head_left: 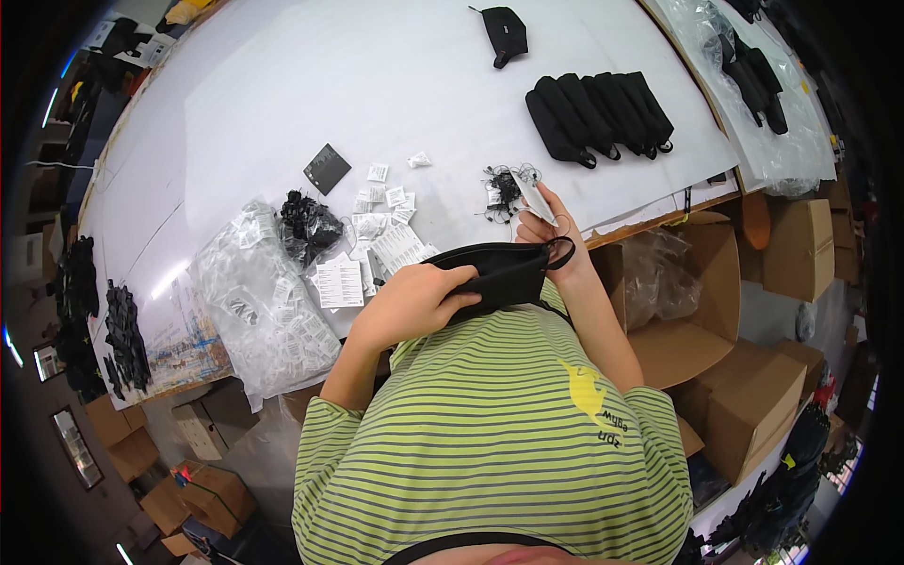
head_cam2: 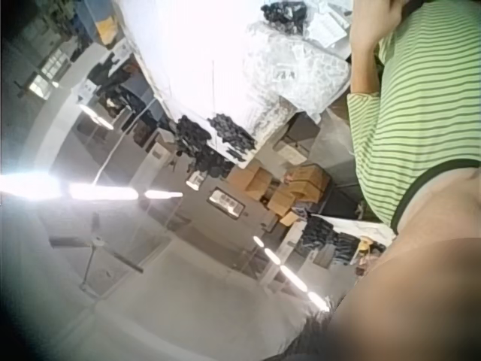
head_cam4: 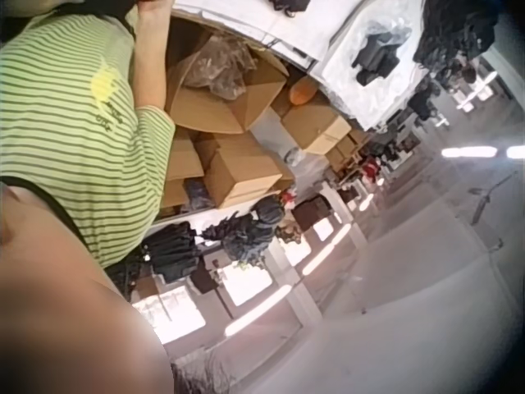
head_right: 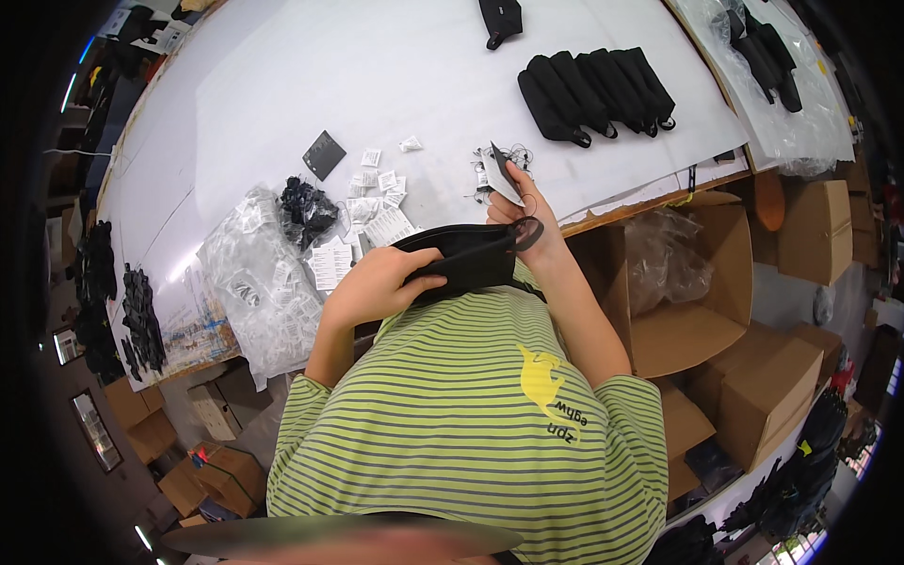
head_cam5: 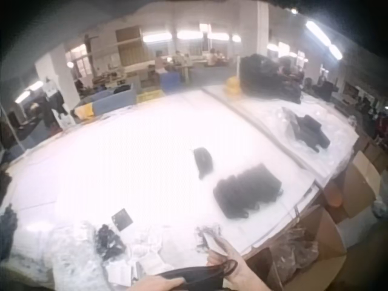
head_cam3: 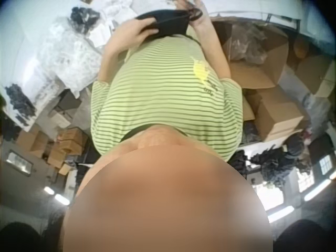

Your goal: The recorder is packing small black electronic cases or components into plastic bags and organizing them on a table, including applying or checking labels.

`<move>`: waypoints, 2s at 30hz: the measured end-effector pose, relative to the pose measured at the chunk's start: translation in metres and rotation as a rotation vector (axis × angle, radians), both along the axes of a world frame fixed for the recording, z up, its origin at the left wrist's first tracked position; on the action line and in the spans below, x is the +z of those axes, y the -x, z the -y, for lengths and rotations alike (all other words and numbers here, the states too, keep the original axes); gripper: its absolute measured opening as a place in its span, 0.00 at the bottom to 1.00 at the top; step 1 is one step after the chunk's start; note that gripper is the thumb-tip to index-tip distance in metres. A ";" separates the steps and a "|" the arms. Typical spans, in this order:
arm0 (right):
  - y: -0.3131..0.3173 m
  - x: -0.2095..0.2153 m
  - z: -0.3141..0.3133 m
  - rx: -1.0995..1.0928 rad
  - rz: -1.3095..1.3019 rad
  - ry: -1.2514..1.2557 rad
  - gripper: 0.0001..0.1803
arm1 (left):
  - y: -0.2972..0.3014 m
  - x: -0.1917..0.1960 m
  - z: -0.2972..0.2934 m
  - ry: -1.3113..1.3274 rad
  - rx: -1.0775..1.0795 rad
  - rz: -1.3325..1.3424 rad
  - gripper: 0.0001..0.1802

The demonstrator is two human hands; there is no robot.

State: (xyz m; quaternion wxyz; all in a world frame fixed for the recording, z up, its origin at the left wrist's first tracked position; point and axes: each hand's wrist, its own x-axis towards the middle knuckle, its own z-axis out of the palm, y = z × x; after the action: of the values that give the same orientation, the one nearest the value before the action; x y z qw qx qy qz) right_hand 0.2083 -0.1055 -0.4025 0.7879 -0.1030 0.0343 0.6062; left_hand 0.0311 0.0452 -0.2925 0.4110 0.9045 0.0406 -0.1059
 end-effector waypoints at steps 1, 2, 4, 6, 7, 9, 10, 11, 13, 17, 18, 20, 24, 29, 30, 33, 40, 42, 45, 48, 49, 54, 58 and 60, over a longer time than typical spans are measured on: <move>0.000 0.000 -0.002 -0.025 -0.031 0.023 0.16 | 0.001 0.000 0.000 -0.002 0.002 -0.002 0.13; 0.001 0.001 -0.004 -0.022 -0.032 0.021 0.16 | 0.001 0.000 0.001 0.006 0.026 -0.003 0.13; 0.004 0.008 -0.011 -0.071 0.068 0.177 0.16 | 0.001 0.002 0.000 0.015 0.049 -0.003 0.13; 0.021 0.016 -0.015 -0.126 0.220 0.361 0.17 | 0.001 0.005 -0.001 -0.005 0.004 -0.075 0.15; 0.028 0.022 -0.017 -0.178 0.371 0.541 0.20 | 0.001 0.007 -0.001 -0.006 0.006 -0.076 0.15; 0.030 0.058 -0.028 -0.110 0.252 0.633 0.22 | 0.002 0.006 -0.002 -0.021 -0.024 -0.080 0.15; 0.031 0.069 -0.031 -0.048 0.132 0.724 0.25 | 0.002 0.007 -0.001 -0.021 -0.021 -0.080 0.15; 0.026 0.048 -0.022 0.003 0.431 0.525 0.22 | 0.001 0.008 0.000 -0.025 -0.025 -0.095 0.15; 0.013 0.031 -0.018 -0.001 0.514 0.661 0.20 | 0.002 0.008 0.001 -0.028 -0.028 -0.108 0.15; -0.029 0.021 -0.009 -0.430 1.045 0.889 0.13 | 0.007 -0.002 -0.002 0.026 0.164 -0.022 0.15; -0.042 0.020 -0.001 -0.478 1.153 0.976 0.12 | 0.006 -0.004 -0.005 -0.018 0.208 -0.052 0.15; -0.042 0.037 0.000 -0.484 1.193 0.906 0.13 | 0.002 -0.012 -0.009 -0.089 0.220 -0.101 0.15; -0.013 0.073 -0.012 -0.220 1.519 0.746 0.14 | -0.010 -0.040 -0.010 -0.134 0.241 0.207 0.12; 0.009 0.075 -0.026 0.172 2.151 0.769 0.12 | -0.021 -0.048 -0.007 -0.195 0.128 0.564 0.11; 0.009 0.067 -0.025 0.218 2.309 0.706 0.13 | -0.021 -0.050 -0.007 -0.237 0.060 0.557 0.11; 0.011 0.067 -0.027 0.469 2.186 0.698 0.15 | -0.015 -0.066 -0.011 -0.131 0.054 0.417 0.11; 0.006 0.069 -0.021 0.556 2.076 0.562 0.18 | -0.005 -0.168 -0.088 0.107 0.807 0.219 0.12; 0.003 0.069 -0.017 0.555 2.084 0.569 0.17 | 0.020 -0.201 -0.116 -0.474 0.872 -0.046 0.14; 0.002 0.072 -0.014 0.599 2.133 0.614 0.17 | 0.044 -0.219 -0.134 -0.569 0.796 -0.109 0.15; 0.004 0.063 -0.009 0.337 2.247 0.575 0.14 | 0.042 -0.207 -0.139 -0.548 0.786 -0.065 0.12; 0.005 0.060 -0.009 0.336 2.246 0.578 0.14 | 0.040 -0.200 -0.137 -0.548 0.783 -0.064 0.12; 0.005 0.051 -0.017 0.144 2.467 0.529 0.10 | -0.003 -0.100 -0.077 0.028 0.879 0.536 0.07; 0.013 0.059 -0.027 0.062 2.533 0.449 0.10 | -0.016 -0.049 -0.038 -0.451 0.315 0.616 0.15; 0.016 0.065 -0.029 -0.060 2.504 0.460 0.10 | -0.012 -0.047 -0.030 -0.413 0.471 0.587 0.20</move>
State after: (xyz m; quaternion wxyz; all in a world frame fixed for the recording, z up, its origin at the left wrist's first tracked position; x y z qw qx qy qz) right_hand 0.1926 -0.0764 -0.3379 0.2592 -0.7354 -0.6235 0.0572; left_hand 0.0433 0.0756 -0.3395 0.2282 0.9258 0.1476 0.2629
